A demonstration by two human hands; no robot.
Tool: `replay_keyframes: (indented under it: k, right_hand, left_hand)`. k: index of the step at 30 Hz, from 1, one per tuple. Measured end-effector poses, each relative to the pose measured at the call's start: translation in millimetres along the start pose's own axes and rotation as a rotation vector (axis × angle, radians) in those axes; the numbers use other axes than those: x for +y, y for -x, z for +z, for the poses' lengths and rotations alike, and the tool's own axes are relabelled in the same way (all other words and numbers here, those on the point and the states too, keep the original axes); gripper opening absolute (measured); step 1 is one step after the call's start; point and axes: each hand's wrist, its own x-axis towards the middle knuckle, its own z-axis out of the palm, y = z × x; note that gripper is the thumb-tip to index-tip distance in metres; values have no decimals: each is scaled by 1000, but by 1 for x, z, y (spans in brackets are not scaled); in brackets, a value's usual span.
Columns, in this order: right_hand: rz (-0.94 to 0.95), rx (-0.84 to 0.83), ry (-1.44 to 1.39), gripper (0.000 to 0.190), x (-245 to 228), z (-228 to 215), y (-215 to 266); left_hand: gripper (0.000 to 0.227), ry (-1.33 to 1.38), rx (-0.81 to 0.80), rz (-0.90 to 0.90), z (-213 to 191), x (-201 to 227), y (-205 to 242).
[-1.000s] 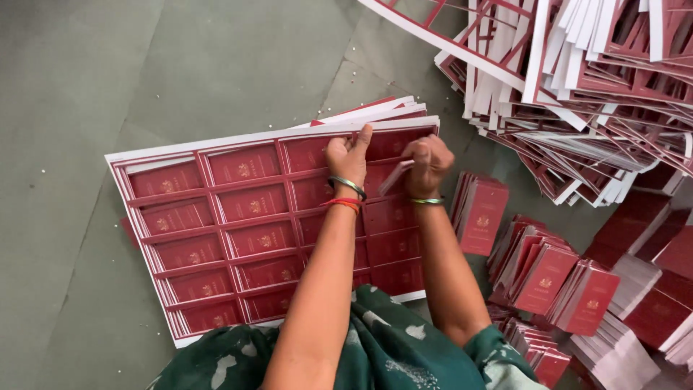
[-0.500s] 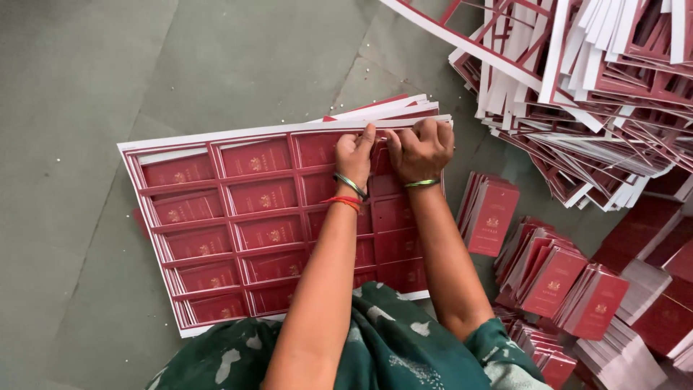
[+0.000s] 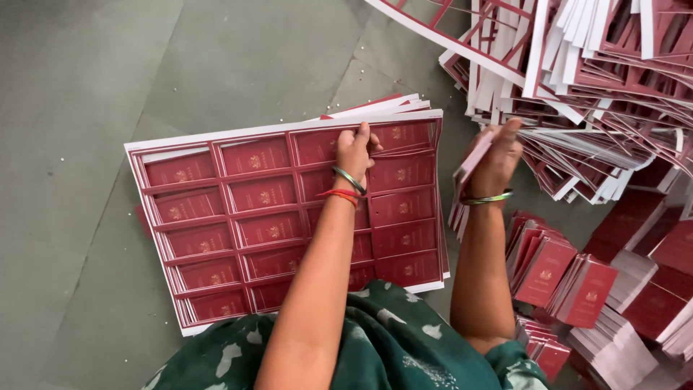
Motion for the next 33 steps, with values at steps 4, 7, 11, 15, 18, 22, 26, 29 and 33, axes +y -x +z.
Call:
replay_keyframes:
  k: [4,7,11,15,18,22,26,29,33]
  right_hand:
    - [310,61,712,79,13,-3,17]
    - [520,-41,799,77,11,5,13]
    - [803,9,612,69,10,10,9]
    - [657,46,703,70,40,1,17]
    - [584,90,727,69,47,0,20]
    - [515,158,780,73,46,7,26]
    - [517,149,954,76,48,3,28]
    - [501,185,770,76,49,3,30]
    - [520,198,947,78,59,0,26]
  left_hand:
    - [23,74,-85,-252,-2,22,17]
    - [24,130,-140,-263,3,39,27]
    - [22,119,-113,-242,5,51,42]
    - [22,-183,-36,-60,-11,58,83]
    - [31,-396,152,263,-18,70,145]
    - [26,-371,204,243,-47,3,141]
    - [38,-357,21,387,-57,-50,101]
    - [42,-153,41,40,-50,-44,86]
    - [49,-182,93,-181,-37,-24,68]
